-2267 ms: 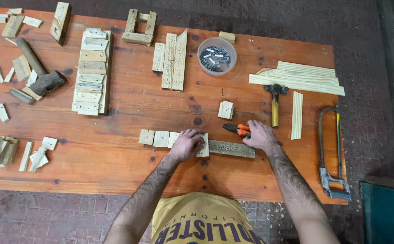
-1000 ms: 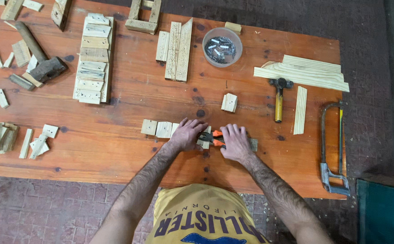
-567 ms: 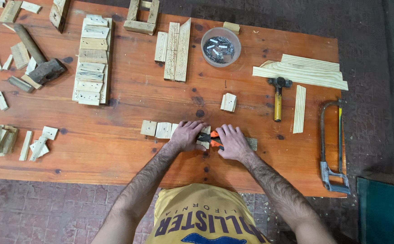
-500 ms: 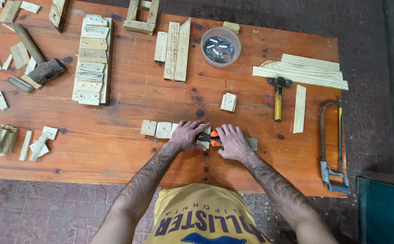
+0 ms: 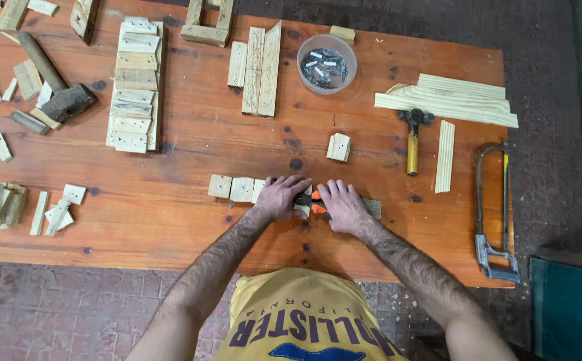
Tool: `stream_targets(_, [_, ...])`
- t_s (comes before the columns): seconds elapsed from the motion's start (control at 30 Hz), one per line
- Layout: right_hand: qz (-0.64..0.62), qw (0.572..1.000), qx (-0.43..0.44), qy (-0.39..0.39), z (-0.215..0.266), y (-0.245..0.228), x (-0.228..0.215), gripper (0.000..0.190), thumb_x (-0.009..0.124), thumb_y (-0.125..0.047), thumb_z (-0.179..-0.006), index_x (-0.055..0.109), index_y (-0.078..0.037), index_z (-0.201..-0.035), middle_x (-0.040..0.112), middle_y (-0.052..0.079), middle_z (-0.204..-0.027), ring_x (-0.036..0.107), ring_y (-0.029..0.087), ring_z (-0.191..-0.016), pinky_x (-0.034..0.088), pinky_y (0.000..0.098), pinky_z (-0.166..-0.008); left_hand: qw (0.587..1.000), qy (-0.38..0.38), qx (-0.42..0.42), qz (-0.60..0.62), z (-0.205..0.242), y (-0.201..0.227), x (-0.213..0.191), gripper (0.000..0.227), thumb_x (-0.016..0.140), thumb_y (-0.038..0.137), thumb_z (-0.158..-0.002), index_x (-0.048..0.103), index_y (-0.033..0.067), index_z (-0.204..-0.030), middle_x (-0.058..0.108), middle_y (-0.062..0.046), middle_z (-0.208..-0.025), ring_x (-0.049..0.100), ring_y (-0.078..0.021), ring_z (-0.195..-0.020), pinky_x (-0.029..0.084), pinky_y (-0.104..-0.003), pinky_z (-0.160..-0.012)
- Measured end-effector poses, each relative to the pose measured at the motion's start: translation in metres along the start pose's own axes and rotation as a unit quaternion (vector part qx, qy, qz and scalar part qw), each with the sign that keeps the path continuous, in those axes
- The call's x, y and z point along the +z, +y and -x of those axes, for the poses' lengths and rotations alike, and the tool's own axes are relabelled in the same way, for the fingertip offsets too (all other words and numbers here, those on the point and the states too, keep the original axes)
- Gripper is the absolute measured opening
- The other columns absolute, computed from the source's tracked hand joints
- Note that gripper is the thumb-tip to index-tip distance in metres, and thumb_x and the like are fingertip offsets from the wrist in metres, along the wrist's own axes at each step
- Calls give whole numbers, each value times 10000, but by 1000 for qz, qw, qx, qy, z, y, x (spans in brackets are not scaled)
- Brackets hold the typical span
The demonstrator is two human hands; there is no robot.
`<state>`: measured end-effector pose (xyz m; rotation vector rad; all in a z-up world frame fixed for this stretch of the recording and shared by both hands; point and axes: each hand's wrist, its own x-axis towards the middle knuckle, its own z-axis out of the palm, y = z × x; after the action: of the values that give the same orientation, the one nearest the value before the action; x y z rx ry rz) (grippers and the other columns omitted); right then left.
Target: The person assembles small wooden blocks into a connected structure on a workbench. They repeatedly pick up blocks, align them, and use pliers to insert metal fasteners, building a linear chain of joined pieces.
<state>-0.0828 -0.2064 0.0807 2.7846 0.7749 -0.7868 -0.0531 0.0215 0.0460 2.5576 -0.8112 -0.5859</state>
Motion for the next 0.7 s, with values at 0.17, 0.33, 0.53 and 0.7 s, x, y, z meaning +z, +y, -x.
stream_targets(0.17, [-13, 1000, -2, -16, 1, -1, -6, 1011, 811, -327, -718, 307, -21, -1539, 432, 190, -1345, 445, 345, -1252, 439, 492, -976, 1000, -14, -21, -7, -5, 1, 1, 1051, 813, 697, -641, 370, 414, -1552, 478, 69, -1495, 570, -216, -1316, 373, -522, -1131])
stream_targets(0.33, [-17, 1000, 0, -14, 4, -1, -2, 1006, 825, -325, -701, 317, -32, -1518, 444, 173, -1309, 461, 337, -1235, 458, 487, -960, 999, -16, -24, -19, -2, 6, 4, 1039, 816, 691, -646, 375, 424, -1548, 478, 65, -1490, 586, -223, -1299, 380, -523, -1112])
stream_targets(0.53, [-15, 1000, -1, -21, 7, -3, -10, 983, 818, -328, -712, 335, -28, -1514, 452, 169, -1303, 470, 338, -1232, 473, 477, -940, 1000, -7, -20, -15, 1, 9, -2, 1044, 840, 639, -645, 400, 372, -1553, 502, 26, -1480, 603, -253, -1280, 390, -538, -1105])
stream_targets(0.7, [36, 999, 8, 9, 14, -8, -38, 944, 820, -340, -682, 428, -54, -1493, 478, 146, -1271, 482, 309, -1179, 473, 457, -893, 1000, 12, -5, -15, -1, 3, 3, 1058, 817, 662, -639, 401, 365, -1566, 517, 15, -1476, 605, -267, -1281, 389, -541, -1105])
